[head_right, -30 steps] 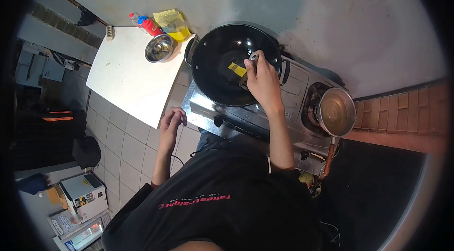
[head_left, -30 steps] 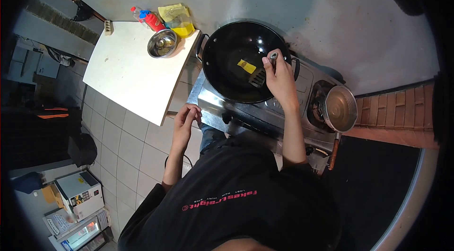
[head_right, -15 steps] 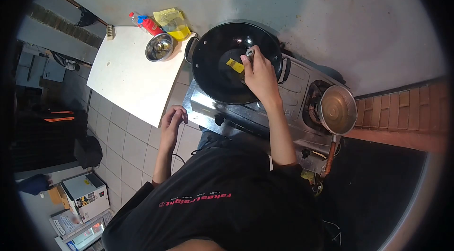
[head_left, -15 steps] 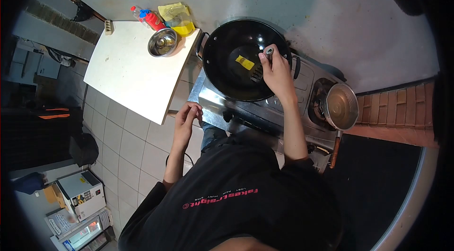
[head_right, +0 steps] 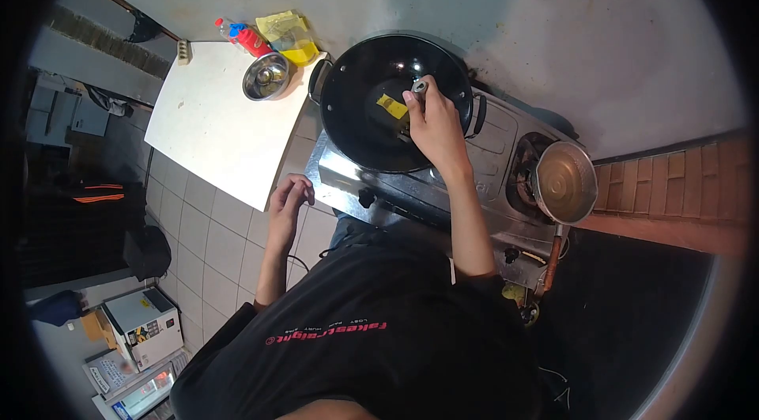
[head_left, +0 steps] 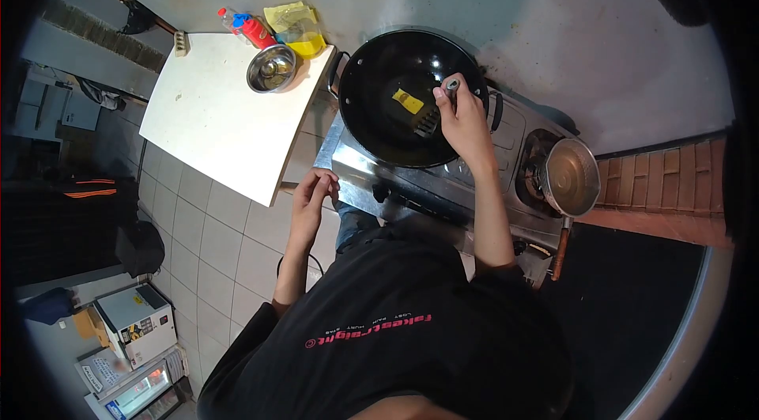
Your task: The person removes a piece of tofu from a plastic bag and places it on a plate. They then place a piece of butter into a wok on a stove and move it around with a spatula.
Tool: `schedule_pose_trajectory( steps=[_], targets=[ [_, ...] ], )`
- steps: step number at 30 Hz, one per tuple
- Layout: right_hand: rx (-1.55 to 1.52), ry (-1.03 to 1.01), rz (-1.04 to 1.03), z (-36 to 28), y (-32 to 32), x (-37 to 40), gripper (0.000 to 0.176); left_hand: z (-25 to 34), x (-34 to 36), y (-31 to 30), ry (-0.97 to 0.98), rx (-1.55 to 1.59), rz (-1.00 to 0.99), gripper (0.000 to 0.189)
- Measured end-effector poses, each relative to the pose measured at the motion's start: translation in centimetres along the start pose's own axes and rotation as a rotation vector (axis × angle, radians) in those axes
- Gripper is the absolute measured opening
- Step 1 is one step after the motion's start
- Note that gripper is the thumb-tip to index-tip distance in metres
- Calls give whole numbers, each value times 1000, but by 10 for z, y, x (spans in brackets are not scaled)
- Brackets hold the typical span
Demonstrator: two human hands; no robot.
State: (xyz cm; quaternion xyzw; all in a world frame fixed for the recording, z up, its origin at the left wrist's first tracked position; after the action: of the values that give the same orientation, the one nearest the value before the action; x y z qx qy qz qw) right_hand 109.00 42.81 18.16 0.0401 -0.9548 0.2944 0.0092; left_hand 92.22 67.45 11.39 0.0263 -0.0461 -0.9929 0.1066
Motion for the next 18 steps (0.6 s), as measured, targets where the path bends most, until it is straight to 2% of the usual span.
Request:
schedule_pose_trajectory(
  steps=[18],
  targets=[
    [-10, 19, 30, 3, -2, 0, 20, -2, 2, -3, -34, -21, -21, 19]
  ],
)
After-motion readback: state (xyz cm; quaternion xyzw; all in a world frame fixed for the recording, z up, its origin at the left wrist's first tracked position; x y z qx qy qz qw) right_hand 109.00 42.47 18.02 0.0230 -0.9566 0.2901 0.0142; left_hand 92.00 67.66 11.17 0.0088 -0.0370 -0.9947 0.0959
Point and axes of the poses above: each hand's wrist, its own x-axis away from the middle knuckle, its own y-axis out of the palm, z = x × y, the point moved 7 cm from there along -x, towards the middle knuckle, and after that the axes turned 12 degrees about y, right-handed, at the moved point
